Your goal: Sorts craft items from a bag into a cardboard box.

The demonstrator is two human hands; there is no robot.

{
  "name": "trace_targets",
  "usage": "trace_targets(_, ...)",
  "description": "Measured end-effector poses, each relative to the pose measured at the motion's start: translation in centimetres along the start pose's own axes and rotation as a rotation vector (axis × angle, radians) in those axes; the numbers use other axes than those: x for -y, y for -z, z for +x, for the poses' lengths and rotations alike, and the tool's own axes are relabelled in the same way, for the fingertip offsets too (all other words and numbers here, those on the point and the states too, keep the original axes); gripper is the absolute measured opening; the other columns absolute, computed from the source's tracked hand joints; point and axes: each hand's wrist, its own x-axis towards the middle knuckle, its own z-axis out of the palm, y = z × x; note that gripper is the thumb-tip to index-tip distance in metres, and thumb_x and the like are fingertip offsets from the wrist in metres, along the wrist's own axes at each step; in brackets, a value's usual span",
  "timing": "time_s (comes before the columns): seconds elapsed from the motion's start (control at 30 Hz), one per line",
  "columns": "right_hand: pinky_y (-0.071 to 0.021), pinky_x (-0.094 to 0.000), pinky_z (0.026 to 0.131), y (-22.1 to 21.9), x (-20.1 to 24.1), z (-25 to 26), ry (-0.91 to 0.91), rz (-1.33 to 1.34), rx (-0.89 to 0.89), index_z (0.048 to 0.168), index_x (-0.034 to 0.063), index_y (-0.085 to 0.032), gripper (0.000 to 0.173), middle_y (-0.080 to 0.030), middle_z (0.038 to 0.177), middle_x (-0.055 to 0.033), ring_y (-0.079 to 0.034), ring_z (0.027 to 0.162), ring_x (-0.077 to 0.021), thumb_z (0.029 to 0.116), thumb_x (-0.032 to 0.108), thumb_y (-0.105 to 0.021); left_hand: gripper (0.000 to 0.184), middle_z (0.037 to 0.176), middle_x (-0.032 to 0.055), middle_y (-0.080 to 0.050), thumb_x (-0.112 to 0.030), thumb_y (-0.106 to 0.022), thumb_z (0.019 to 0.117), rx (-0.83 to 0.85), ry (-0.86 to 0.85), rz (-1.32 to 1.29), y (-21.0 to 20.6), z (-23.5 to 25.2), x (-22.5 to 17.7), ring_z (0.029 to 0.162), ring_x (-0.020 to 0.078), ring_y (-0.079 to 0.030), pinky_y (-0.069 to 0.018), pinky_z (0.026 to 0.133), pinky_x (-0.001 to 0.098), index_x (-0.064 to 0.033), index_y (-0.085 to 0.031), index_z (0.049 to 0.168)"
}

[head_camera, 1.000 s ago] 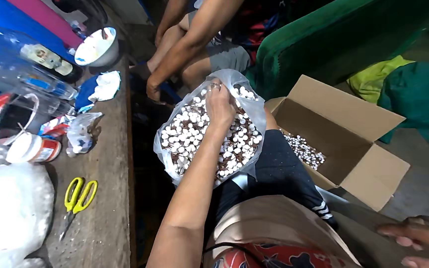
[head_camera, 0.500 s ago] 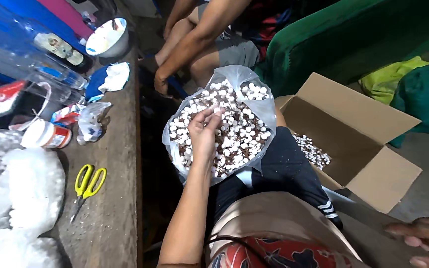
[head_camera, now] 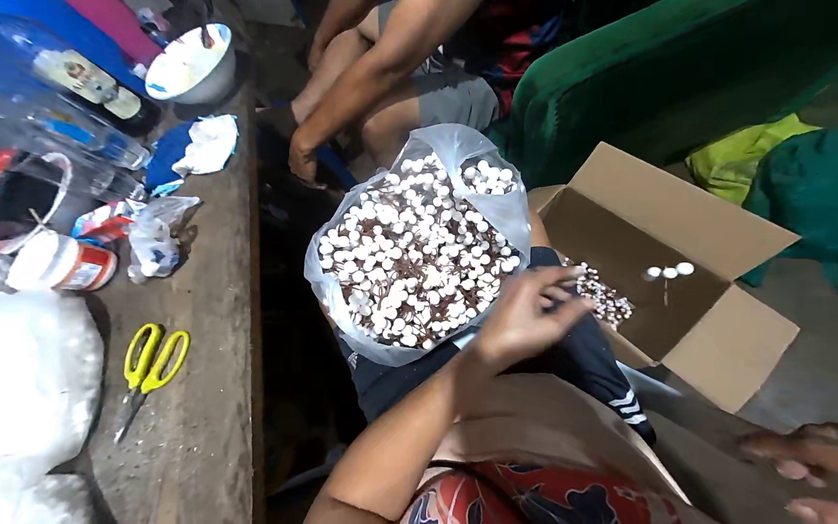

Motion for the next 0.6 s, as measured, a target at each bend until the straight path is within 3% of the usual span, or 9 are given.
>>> trace_targets(0.07,-0.052,-0.0655,0.085,-0.1,0.0,0.2,0.009,0.006,0.017,0.12,-0.0148,-0.065,0.034,-0.068,0.102,-0.0354,-0.068,0.089,-0.051,0.0994,0.012,-0.063,0.021,0.098,0.0167,-0.073,-0.009,-0.064,0.0976,-0.256,-0.013,0.258,2.7,-0.6,1.7,0.084,0.0195,-0.069,-0.057,0.077,0.0351,0.0055,-0.072,0.11)
trace_targets(0.13,-0.0519,-0.0652,0.085,-0.1,0.0,0.3,0.021,0.005,0.032,0.121,-0.0144,-0.065,0.036,-0.068,0.102,-0.035,-0.068,0.09,-0.0509,0.1001,0.014,-0.062,0.022,0.103,0.021,-0.072,-0.01,-0.067,0.0955,-0.477,-0.02,0.58,5.8,-0.6,3.3,0.091,0.0327,-0.07,-0.0571,0.08,0.0488,0.0037,-0.073,0.111)
trace_targets(0.2,-0.052,-0.0648,0.086,0.0,0.1,0.3,0.021,0.006,0.033,0.121,-0.0144,-0.065,0.036,-0.068,0.102,-0.0349,-0.068,0.09,-0.0508,0.1003,0.015,-0.061,0.037,0.125,0.0273,-0.063,-0.012,-0.067,0.0961,-0.499,0.073,0.804,8.6,-0.3,3.7,0.114,0.0457,-0.061,-0.0494,0.094,0.0608,0.0029,-0.064,0.13)
trace_targets(0.23,-0.0521,-0.0647,0.086,0.0,0.1,0.3,0.017,0.004,0.03,0.121,-0.0142,-0.065,0.036,-0.069,0.102,-0.0346,-0.068,0.09,-0.0506,0.1004,0.014,-0.061,0.039,0.124,0.0285,-0.063,-0.01,-0.068,0.0945,-0.487,0.107,0.867,9.3,-0.1,3.8,0.116,0.0484,-0.059,-0.0472,0.094,0.0634,0.0024,-0.063,0.131)
trace_targets(0.3,-0.0522,-0.065,0.085,0.0,0.1,0.2,0.01,-0.002,0.02,0.121,-0.0141,-0.065,0.036,-0.069,0.102,-0.0344,-0.068,0.09,-0.0507,0.1001,0.014,-0.062,0.025,0.106,0.0265,-0.069,-0.006,-0.068,0.0927,-0.496,0.104,0.887,10.0,0.2,4.4,0.105,0.0476,-0.064,-0.0487,0.09,0.064,0.0022,-0.07,0.116)
trace_targets(0.37,-0.0523,-0.0652,0.085,0.0,0.0,0.2,0.012,-0.007,0.01,0.121,-0.0142,-0.066,0.035,-0.069,0.101,-0.0346,-0.068,0.089,-0.0508,0.0996,0.013,-0.062,0.024,0.106,0.0248,-0.071,-0.006,-0.065,0.0962,-0.545,0.097,0.724,10.2,-0.3,4.2,0.1,0.0418,-0.068,-0.0524,0.089,0.0599,0.0039,-0.071,0.117)
trace_targets(0.43,-0.0516,-0.0661,0.084,0.0,0.0,0.3,0.015,-0.003,0.017,0.121,-0.0148,-0.065,0.034,-0.068,0.1,-0.0353,-0.068,0.089,-0.0517,0.1,0.012,-0.062,0.023,0.101,0.0173,-0.071,-0.005,-0.068,0.0955,-0.583,0.066,0.447,10.4,-1.3,3.3,0.085,0.0237,-0.068,-0.0562,0.076,0.0408,0.0039,-0.071,0.116)
trace_targets(0.5,-0.0521,-0.0662,0.083,0.1,0.3,0.3,0.018,-0.004,0.029,0.12,-0.0149,-0.065,0.034,-0.068,0.1,-0.0351,-0.068,0.088,-0.0512,0.0997,0.012,-0.062,0.022,0.1,0.0071,-0.071,-0.001,-0.069,0.0933,-0.535,0.041,0.148,10.2,-2.5,2.4,0.081,0.0049,-0.065,-0.0548,0.073,0.0228,0.0025,-0.07,0.115)
trace_targets(0.6,-0.0525,-0.065,0.083,0.0,0.3,0.3,0.032,-0.011,0.028,0.121,-0.0143,-0.065,0.036,-0.068,0.1,-0.0342,-0.068,0.088,-0.0498,0.0989,0.014,-0.064,0.023,0.096,0.003,-0.071,0.007,-0.068,0.0894,-0.386,0.024,-0.028,8.7,-2.6,1.3,0.077,-0.0001,-0.064,-0.0551,0.071,0.0188,0.004,-0.07,0.112)
